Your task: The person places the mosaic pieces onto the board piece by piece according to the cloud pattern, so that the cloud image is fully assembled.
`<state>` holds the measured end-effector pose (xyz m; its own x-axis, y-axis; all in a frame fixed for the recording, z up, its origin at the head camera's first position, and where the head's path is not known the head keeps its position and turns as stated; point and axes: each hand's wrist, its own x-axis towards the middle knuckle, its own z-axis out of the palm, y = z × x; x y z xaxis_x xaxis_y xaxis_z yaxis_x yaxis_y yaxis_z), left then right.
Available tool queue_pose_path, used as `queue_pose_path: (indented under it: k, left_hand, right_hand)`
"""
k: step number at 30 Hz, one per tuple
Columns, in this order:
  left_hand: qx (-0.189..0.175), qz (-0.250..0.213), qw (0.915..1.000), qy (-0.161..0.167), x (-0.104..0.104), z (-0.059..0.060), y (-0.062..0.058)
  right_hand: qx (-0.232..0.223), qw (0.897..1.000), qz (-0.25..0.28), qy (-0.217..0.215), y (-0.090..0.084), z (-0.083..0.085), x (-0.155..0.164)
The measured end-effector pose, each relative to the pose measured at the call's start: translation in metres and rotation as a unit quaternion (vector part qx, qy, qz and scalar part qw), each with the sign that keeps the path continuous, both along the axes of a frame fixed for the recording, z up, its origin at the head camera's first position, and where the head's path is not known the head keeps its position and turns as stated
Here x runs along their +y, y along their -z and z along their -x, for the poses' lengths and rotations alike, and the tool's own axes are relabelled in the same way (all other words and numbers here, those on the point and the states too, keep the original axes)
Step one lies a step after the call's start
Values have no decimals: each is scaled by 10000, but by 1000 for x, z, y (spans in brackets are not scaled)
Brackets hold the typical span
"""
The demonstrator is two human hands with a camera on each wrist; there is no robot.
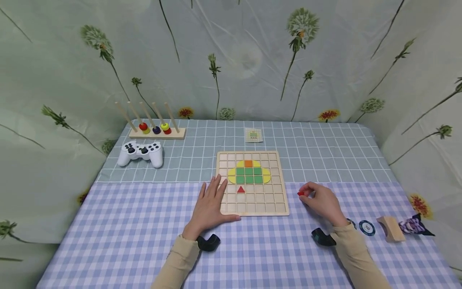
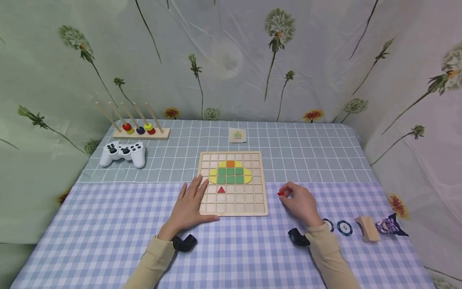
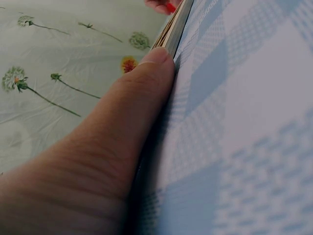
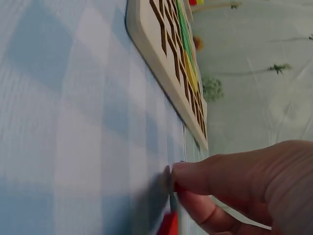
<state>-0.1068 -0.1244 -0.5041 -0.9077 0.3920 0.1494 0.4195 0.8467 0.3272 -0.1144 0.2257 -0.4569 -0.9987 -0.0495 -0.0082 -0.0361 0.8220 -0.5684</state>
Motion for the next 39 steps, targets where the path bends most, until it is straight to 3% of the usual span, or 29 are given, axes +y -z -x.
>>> queue_pose_path:
  k: [5,18,32,39]
  left_hand:
    - [75,13,10000,31,-1,0,0]
    - [-34,47,10000,-6,0,0,-2]
    - [-233,175,9996,-55,0,-1,-2]
    - [-245,211,9995,-64,0,0,-1]
  right_hand:
    - [125,9992,374,-106,-3,7,-18]
    - [28,9829,1273,-1331,2,30,-77]
    - [-201,9815,1138,-1526,3,39,-115]
    - [-144,9886,714,-1321,4,41,-120]
